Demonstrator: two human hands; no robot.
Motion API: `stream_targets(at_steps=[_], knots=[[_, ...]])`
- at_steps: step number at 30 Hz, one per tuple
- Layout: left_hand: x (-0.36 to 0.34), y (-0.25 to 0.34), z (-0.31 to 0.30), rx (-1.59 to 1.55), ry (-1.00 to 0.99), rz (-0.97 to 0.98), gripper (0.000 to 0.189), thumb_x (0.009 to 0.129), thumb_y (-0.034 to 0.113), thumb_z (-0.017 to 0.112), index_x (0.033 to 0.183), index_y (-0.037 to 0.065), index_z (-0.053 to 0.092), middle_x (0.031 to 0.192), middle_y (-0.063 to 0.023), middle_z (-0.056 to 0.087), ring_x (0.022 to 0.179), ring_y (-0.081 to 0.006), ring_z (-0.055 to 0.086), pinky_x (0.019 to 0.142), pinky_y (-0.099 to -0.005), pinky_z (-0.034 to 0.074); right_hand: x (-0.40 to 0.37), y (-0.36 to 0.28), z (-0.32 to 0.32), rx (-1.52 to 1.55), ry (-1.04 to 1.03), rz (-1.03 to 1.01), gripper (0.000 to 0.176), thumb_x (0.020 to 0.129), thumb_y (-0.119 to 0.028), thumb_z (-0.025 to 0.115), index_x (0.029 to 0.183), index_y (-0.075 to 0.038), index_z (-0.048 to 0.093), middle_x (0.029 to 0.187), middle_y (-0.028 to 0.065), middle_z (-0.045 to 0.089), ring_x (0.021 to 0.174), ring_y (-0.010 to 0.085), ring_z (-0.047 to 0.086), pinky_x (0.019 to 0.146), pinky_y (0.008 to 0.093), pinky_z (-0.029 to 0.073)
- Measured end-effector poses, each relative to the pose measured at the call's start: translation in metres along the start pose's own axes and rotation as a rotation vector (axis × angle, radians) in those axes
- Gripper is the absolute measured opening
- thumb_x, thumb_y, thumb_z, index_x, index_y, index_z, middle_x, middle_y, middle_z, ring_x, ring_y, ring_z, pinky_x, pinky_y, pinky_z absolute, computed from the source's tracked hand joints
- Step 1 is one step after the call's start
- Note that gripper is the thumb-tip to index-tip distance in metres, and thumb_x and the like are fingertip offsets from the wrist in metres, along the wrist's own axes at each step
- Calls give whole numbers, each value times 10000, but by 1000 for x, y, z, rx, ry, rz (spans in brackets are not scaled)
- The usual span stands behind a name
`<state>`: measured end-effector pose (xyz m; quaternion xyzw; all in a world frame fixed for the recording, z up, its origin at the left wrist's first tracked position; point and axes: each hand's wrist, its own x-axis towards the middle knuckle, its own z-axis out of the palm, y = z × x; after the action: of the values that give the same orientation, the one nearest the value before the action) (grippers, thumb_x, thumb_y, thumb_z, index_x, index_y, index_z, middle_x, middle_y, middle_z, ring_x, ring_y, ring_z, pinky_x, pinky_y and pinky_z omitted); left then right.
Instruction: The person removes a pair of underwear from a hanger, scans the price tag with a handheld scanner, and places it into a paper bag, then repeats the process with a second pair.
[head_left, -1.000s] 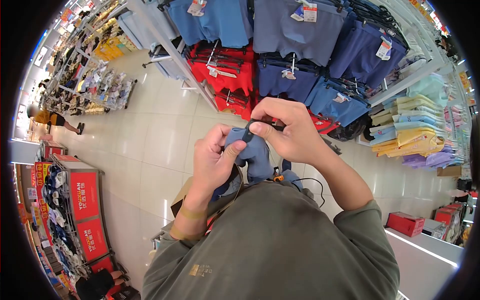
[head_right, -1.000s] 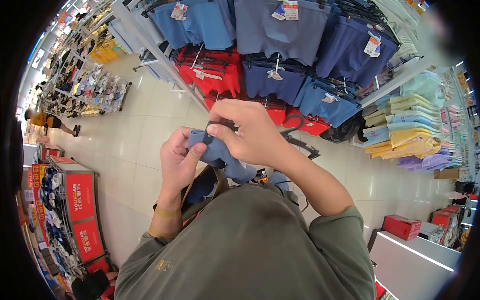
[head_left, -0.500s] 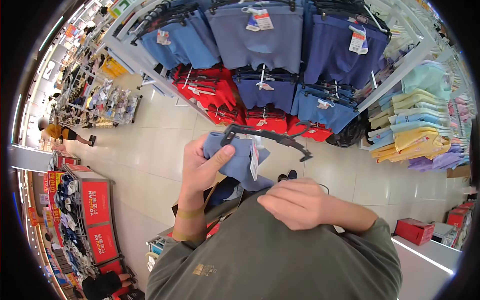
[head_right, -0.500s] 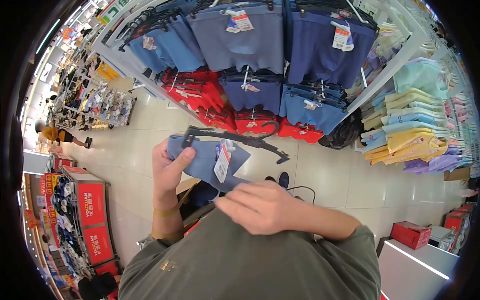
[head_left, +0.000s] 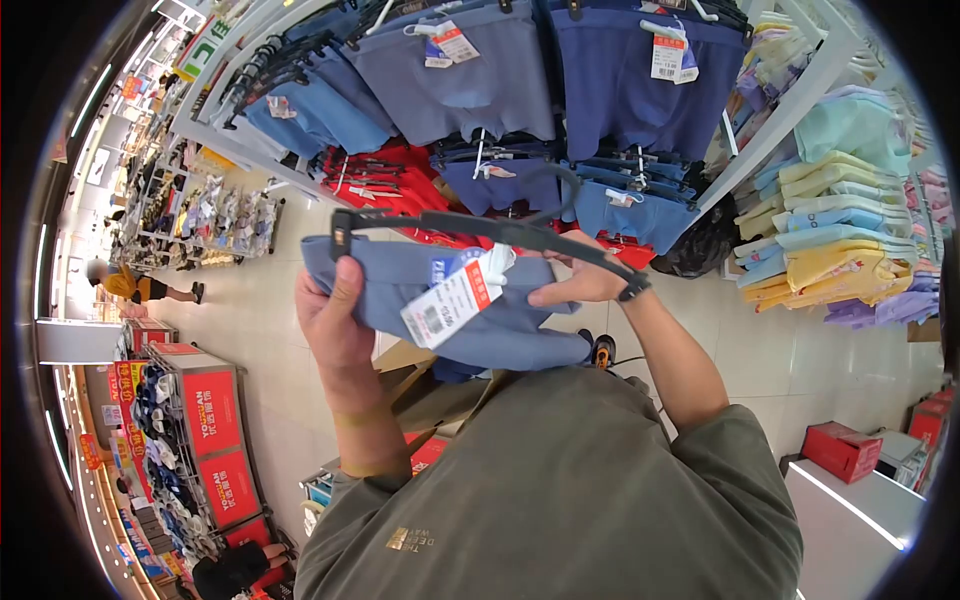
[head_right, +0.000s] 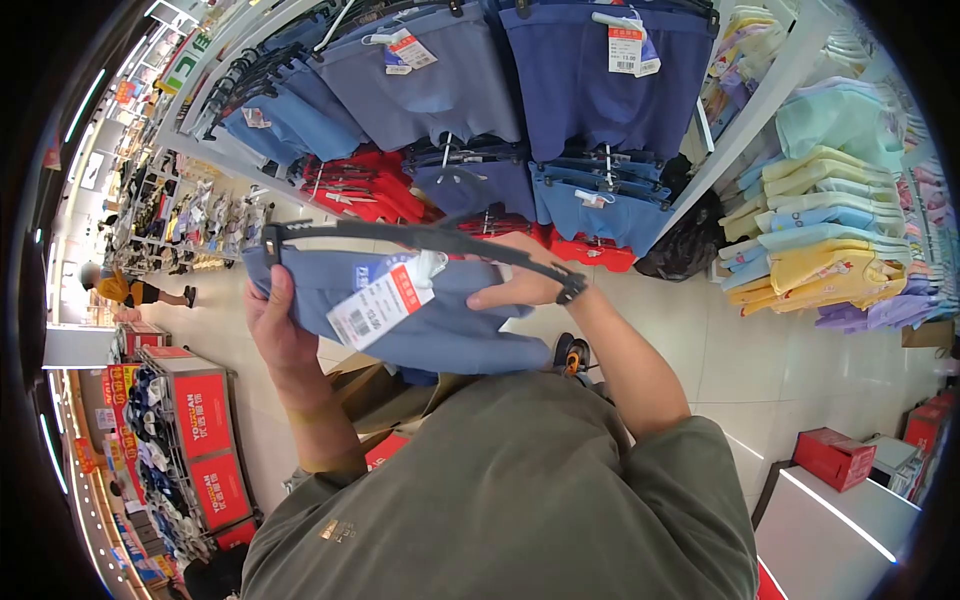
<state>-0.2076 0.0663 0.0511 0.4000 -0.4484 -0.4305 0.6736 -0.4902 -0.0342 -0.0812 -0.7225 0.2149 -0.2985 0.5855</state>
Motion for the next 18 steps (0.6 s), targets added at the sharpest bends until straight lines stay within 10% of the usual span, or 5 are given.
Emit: stream_targets(at_steps=[2, 16, 18], knots=[[13, 1, -14, -19, 6, -4, 232, 1002, 173, 599, 1130, -20, 605, 1019, -117, 705, 891, -179, 690, 813, -312, 548, -5, -27, -16, 1, -54, 187, 458, 648, -349, 914, 874, -29, 678, 777, -25, 593, 756, 91, 524, 677, 261, 401], [58, -47, -112, 60, 97, -302, 301, 1005, 168, 609, 1213, -48, 591, 1093, -104, 691, 965, -156, 655, 879, -280, 501, 21, -106, -2, -73, 281, 108, 266, 962, -256, 682, 901, 3, 686, 660, -83, 466, 633, 26, 373, 530, 238, 320], [58, -61, -115, 944, 139, 127, 430, 930, 166, 687, 1285, -24, 536, 1264, -150, 621, 1168, -255, 582, 1010, -375, 443, 35, -111, 5, -165, 263, 145, 278, 956, -258, 681, 861, 3, 680, 614, -53, 445, 599, 42, 362, 510, 258, 317]])
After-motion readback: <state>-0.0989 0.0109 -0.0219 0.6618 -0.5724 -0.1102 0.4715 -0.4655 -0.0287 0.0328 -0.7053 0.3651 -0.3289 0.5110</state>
